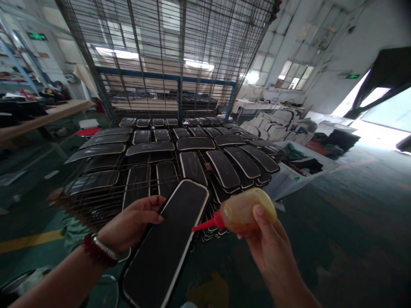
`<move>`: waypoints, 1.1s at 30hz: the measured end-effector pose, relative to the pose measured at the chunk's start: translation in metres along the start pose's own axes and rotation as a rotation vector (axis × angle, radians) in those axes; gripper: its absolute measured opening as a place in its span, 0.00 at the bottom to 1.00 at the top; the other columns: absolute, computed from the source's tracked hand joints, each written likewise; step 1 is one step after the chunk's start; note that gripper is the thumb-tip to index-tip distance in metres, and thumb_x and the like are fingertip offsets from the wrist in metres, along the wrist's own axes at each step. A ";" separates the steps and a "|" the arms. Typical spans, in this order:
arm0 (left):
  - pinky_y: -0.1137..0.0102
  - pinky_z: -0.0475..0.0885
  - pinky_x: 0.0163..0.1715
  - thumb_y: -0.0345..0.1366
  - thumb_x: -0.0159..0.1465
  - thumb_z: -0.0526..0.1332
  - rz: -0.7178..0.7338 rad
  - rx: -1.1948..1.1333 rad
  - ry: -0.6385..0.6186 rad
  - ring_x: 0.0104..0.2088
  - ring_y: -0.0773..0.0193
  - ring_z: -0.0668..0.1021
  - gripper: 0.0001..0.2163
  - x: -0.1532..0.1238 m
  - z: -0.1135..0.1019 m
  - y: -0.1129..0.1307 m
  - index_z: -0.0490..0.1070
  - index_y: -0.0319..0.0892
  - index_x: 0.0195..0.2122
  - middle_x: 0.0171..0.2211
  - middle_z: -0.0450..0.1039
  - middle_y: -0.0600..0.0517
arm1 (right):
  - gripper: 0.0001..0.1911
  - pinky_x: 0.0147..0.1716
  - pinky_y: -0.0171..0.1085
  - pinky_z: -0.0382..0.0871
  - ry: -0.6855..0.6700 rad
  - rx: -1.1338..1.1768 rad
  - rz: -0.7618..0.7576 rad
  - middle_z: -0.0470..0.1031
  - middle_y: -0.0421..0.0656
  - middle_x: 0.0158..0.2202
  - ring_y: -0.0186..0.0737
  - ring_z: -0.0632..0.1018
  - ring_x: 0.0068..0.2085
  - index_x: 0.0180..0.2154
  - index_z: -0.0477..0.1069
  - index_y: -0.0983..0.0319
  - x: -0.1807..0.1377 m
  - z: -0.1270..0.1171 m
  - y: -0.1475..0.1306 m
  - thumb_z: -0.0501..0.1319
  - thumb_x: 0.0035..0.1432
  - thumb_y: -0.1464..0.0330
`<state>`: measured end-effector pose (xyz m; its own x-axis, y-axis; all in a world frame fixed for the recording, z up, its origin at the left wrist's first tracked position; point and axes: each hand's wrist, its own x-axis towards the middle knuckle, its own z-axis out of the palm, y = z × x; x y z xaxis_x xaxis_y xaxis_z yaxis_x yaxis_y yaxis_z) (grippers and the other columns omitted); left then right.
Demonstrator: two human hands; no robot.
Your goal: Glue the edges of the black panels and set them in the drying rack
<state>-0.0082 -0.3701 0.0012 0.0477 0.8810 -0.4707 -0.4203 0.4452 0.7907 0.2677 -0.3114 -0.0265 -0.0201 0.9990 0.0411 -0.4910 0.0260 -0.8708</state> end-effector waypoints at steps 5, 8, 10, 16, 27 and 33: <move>0.65 0.81 0.30 0.25 0.44 0.71 0.024 0.007 0.048 0.28 0.56 0.84 0.19 0.004 0.001 0.003 0.69 0.40 0.36 0.34 0.83 0.45 | 0.24 0.17 0.31 0.73 -0.030 -0.006 0.036 0.78 0.52 0.39 0.47 0.79 0.32 0.44 0.77 0.64 -0.008 0.000 0.005 0.77 0.53 0.55; 0.65 0.82 0.31 0.23 0.45 0.70 0.033 0.004 0.075 0.29 0.56 0.84 0.17 0.007 0.003 0.006 0.70 0.40 0.36 0.34 0.83 0.44 | 0.25 0.18 0.32 0.73 -0.053 -0.010 0.068 0.78 0.53 0.41 0.46 0.79 0.32 0.46 0.75 0.64 -0.013 0.001 0.006 0.77 0.53 0.56; 0.65 0.82 0.30 0.22 0.46 0.68 0.045 -0.004 0.093 0.29 0.56 0.84 0.16 0.008 0.004 0.008 0.70 0.39 0.36 0.33 0.83 0.43 | 0.27 0.18 0.33 0.74 -0.070 -0.006 0.077 0.78 0.54 0.43 0.48 0.80 0.34 0.48 0.74 0.64 -0.016 0.001 0.007 0.77 0.54 0.56; 0.64 0.82 0.28 0.19 0.48 0.65 0.081 -0.029 0.153 0.26 0.56 0.84 0.15 0.011 0.005 0.013 0.73 0.37 0.37 0.31 0.82 0.43 | 0.25 0.18 0.33 0.74 -0.118 0.011 0.098 0.78 0.56 0.43 0.49 0.80 0.33 0.47 0.73 0.64 -0.021 -0.001 0.012 0.76 0.55 0.57; 0.66 0.82 0.24 0.14 0.53 0.59 0.200 -0.139 0.320 0.24 0.59 0.82 0.13 0.012 0.002 0.026 0.73 0.36 0.35 0.28 0.80 0.45 | 0.22 0.20 0.33 0.75 -0.117 0.035 0.077 0.78 0.52 0.43 0.50 0.81 0.37 0.47 0.75 0.61 -0.021 0.002 0.010 0.76 0.55 0.59; 0.70 0.80 0.20 0.14 0.59 0.55 0.265 -0.278 0.399 0.20 0.62 0.81 0.12 0.008 0.002 0.023 0.73 0.35 0.30 0.25 0.79 0.48 | 0.28 0.22 0.34 0.76 -0.099 0.043 -0.015 0.76 0.56 0.50 0.55 0.81 0.42 0.55 0.72 0.61 -0.005 -0.010 0.004 0.75 0.57 0.59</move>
<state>-0.0155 -0.3530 0.0165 -0.4165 0.8043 -0.4239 -0.5973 0.1094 0.7945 0.2744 -0.3155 -0.0353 -0.0973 0.9898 0.1043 -0.5284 0.0374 -0.8482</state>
